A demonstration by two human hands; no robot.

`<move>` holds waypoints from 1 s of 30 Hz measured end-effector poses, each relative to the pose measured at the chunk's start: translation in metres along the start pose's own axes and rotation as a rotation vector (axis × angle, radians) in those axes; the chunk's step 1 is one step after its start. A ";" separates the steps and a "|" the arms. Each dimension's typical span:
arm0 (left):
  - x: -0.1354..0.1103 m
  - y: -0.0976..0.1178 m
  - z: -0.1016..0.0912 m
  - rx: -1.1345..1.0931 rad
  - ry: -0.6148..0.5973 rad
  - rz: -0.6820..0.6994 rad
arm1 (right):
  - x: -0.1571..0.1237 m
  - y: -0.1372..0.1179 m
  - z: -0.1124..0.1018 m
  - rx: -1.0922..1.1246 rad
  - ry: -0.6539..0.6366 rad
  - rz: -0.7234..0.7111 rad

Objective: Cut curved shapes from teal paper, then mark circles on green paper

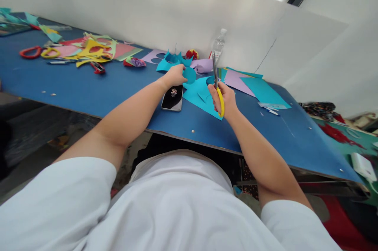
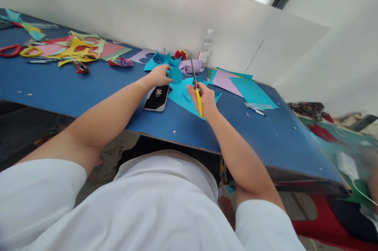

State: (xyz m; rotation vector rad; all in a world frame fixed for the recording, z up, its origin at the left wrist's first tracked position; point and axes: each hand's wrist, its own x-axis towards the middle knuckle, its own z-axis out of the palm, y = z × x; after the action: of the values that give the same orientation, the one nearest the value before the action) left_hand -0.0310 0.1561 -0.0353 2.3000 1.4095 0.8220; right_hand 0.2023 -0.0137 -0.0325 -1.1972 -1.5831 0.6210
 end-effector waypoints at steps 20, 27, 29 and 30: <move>-0.018 0.045 -0.007 0.336 -0.146 -0.094 | 0.000 0.001 -0.001 -0.012 0.023 0.059; -0.031 0.063 0.003 0.284 -0.231 -0.054 | 0.004 0.004 -0.001 0.060 0.100 0.086; -0.033 0.064 0.007 0.245 -0.227 -0.049 | 0.007 0.007 -0.001 0.086 0.139 0.090; -0.032 0.063 0.009 0.212 -0.212 -0.044 | 0.008 0.010 -0.002 0.097 0.156 0.089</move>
State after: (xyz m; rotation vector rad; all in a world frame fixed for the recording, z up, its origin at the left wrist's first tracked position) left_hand 0.0076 0.0984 -0.0179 2.4163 1.5058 0.4172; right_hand 0.2077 -0.0027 -0.0367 -1.2185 -1.3604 0.6385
